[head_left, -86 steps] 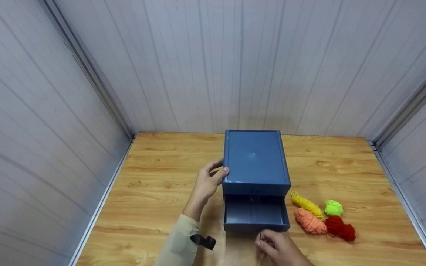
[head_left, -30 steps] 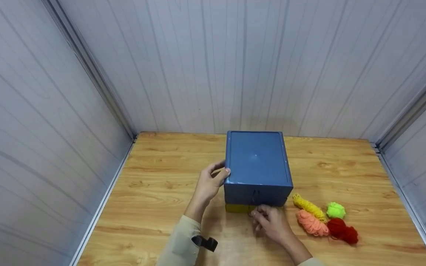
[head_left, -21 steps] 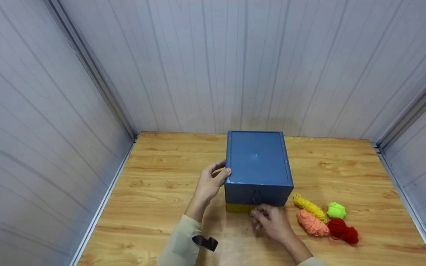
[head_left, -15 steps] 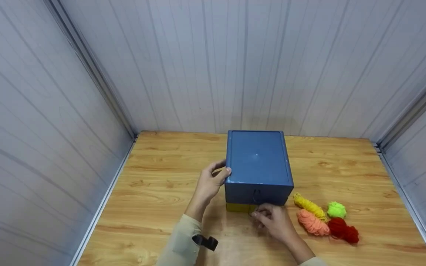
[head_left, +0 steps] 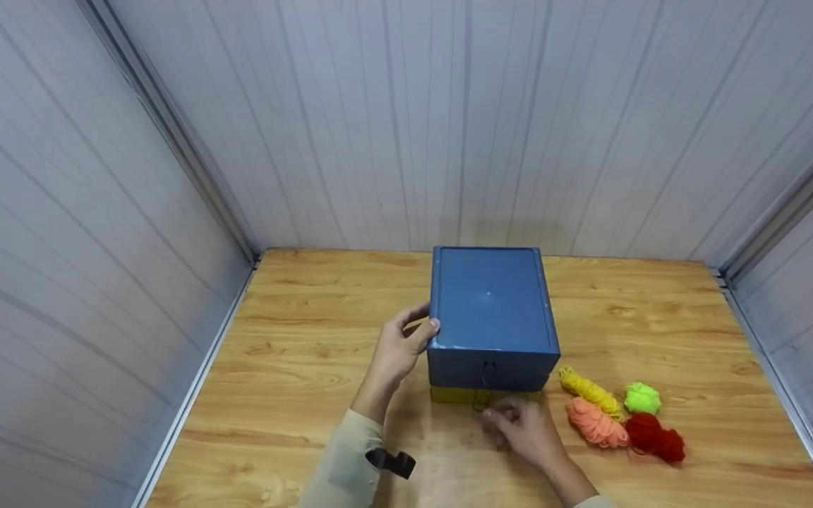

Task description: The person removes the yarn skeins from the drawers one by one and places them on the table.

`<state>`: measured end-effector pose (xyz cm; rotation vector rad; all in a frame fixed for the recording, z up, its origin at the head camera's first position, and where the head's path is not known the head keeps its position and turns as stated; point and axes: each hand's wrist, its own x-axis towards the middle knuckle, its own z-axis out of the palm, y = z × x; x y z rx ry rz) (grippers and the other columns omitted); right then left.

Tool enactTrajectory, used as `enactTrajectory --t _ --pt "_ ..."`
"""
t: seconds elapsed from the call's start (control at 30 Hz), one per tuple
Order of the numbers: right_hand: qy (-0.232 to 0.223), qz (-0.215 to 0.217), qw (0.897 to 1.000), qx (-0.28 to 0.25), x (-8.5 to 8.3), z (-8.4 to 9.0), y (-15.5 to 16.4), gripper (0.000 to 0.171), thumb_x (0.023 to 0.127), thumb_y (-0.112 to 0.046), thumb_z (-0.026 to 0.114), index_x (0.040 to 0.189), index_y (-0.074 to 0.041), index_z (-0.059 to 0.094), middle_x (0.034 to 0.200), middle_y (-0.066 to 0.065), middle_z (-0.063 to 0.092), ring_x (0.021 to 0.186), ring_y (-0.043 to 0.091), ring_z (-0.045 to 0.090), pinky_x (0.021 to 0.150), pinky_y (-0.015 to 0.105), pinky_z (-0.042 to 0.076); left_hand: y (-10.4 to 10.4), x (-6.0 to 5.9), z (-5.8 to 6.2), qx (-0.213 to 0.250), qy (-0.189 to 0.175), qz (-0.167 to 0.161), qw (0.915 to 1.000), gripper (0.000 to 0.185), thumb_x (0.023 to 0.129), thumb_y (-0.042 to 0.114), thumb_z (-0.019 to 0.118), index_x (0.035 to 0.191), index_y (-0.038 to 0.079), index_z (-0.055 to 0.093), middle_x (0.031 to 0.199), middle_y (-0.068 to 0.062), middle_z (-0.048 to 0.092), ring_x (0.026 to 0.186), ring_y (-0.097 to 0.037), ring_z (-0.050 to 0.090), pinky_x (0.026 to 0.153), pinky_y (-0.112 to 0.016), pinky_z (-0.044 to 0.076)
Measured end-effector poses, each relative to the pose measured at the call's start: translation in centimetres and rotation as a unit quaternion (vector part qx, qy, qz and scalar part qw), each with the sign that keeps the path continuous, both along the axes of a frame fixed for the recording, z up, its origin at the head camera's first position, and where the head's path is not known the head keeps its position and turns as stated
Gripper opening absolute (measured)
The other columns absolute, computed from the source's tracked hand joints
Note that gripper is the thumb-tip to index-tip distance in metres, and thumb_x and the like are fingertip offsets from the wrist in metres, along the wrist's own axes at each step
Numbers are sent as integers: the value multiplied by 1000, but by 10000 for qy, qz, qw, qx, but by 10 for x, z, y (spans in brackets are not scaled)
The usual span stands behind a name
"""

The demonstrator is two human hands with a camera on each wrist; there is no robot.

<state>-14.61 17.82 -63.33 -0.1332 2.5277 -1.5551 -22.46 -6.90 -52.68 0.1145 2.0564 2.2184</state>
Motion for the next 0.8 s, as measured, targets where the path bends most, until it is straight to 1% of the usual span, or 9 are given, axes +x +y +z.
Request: enactTrajectory --t 0.1,0.23,0.4,0.5,0.67,0.8 --pt "-295 -62 9995 -133 -1 -5 -3 31 100 -30 68 108 0 71 73 14 71 60 30 70 49 27 54 0 0 0 -9 -12 -6 10000 48 100 18 68 145 4 57 146 -19 56 133 -35 56 101 -39 56" --pt "-492 -86 9984 -262 -2 -10 -7 31 102 -30 65 109 -1 71 77 12 71 60 26 70 52 30 56 -1 -1 -1 -24 -35 -4 10000 48 99 19 68 144 4 57 145 -18 56 133 -35 57 100 -39 56" --pt "-355 -30 9994 26 -4 -16 -10 30 101 -37 66 100 -8 72 73 9 71 57 21 68 50 27 53 0 0 0 108 -67 -44 9999 50 100 19 68 145 2 55 147 -18 55 134 -34 56 102 -39 55" --pt "-370 -14 9992 164 -6 -18 -11 30 100 -39 66 97 -10 72 70 6 70 56 19 67 50 27 51 -1 0 -1 112 -103 -44 9999 50 100 19 68 145 2 55 147 -19 54 134 -34 55 102 -39 55" --pt "-571 16 9984 -16 -8 -21 -11 30 101 -35 66 94 -6 71 71 7 69 57 18 67 52 28 54 -1 -1 -2 67 -142 -14 9999 50 100 18 68 145 2 55 147 -19 54 135 -35 55 103 -40 55" --pt "-607 33 9981 -127 -10 -20 -10 27 101 -30 66 92 -5 71 72 7 68 59 18 67 53 28 55 0 -1 0 101 -181 -8 9998 50 99 16 69 145 2 56 147 -19 55 135 -35 55 103 -40 54"
